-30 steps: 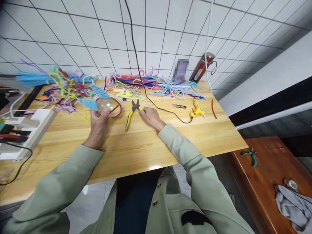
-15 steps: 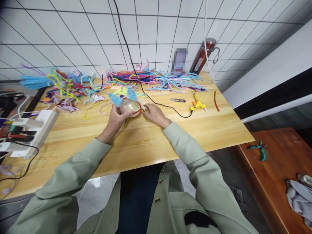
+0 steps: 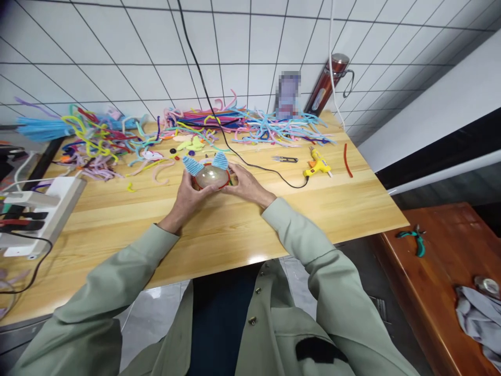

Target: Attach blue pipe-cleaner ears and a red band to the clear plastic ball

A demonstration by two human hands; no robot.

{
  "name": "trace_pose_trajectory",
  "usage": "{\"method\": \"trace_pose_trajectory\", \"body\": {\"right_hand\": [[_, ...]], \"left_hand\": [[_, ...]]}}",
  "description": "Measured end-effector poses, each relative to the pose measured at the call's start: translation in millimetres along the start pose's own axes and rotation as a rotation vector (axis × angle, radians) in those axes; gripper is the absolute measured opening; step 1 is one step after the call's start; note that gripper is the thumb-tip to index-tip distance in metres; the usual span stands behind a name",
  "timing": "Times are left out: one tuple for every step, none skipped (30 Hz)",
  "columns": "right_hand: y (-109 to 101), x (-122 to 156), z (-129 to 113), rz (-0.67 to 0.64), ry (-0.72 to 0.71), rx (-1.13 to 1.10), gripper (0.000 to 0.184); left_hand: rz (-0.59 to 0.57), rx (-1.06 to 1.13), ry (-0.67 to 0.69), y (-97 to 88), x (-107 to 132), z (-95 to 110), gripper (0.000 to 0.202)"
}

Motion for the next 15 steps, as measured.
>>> {"method": "trace_pose_trajectory", "body": {"right_hand": [[-1.1,0.9,1.7,-0.009,-0.005,-0.001,0.081],[-2.2,2.1,2.9,-0.016,-0.01,-0.005,0.083],[-3.2,3.3,3.8,-0.023,-0.014,-0.013,0.085],[-4.0,4.5,4.2,-0.029,-0.013,-0.027,0.086],[-4.5,5.6,4.4,-0.036,-0.006,-0.044,0.087],[-4.7,6.5,4.4,-0.041,0.007,-0.062,0.087],[-4.7,7.1,4.1,-0.048,0.023,-0.079,0.088],[-4.5,7.5,3.7,-0.054,0.039,-0.097,0.088],[-4.0,7.8,3.3,-0.064,0.054,-0.114,0.089],[-3.4,7.8,2.7,-0.076,0.065,-0.131,0.09],[-2.8,7.7,2.1,-0.088,0.072,-0.147,0.091],[-2.3,7.4,1.6,-0.096,0.079,-0.161,0.092],[-2.0,6.9,1.2,-0.102,0.084,-0.17,0.093],[-1.9,6.4,0.9,-0.105,0.087,-0.175,0.094],[-1.8,5.9,0.5,-0.108,0.089,-0.178,0.094]], "left_hand": [[-0.008,0.001,0.002,-0.1,0.5,-0.3,0.087],[-0.014,0.005,0.005,-0.3,1.1,-0.3,0.085],[-0.018,0.009,0.007,-0.4,1.8,-0.3,0.085],[-0.018,0.011,0.008,-0.5,2.5,-0.4,0.086],[-0.016,0.012,0.007,-0.6,3.3,-0.7,0.087],[-0.016,0.015,0.006,-0.5,4.0,-1.3,0.089],[-0.017,0.015,0.007,-0.5,4.8,-1.9,0.091],[-0.019,0.016,0.012,-0.6,5.6,-2.6,0.093],[-0.021,0.02,0.018,-0.8,6.4,-3.2,0.093],[-0.022,0.027,0.025,-1.2,7.3,-3.8,0.093],[-0.021,0.036,0.03,-1.8,8.0,-4.2,0.092],[-0.017,0.042,0.032,-2.5,8.6,-4.4,0.09],[-0.008,0.043,0.03,-3.4,8.9,-4.5,0.087],[0.0,0.039,0.025,-4.2,9.1,-4.4,0.086],[0.005,0.034,0.018,-4.8,9.0,-4.2,0.085]]}}
Point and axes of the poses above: each hand's wrist, its own x-axis away from the middle knuckle, its own y-axis out of the palm, z = x × y, the point moved 3 cm from there along -x, towards the middle knuckle, and after that the axes turned 7 degrees about z, right-handed, at the moved point
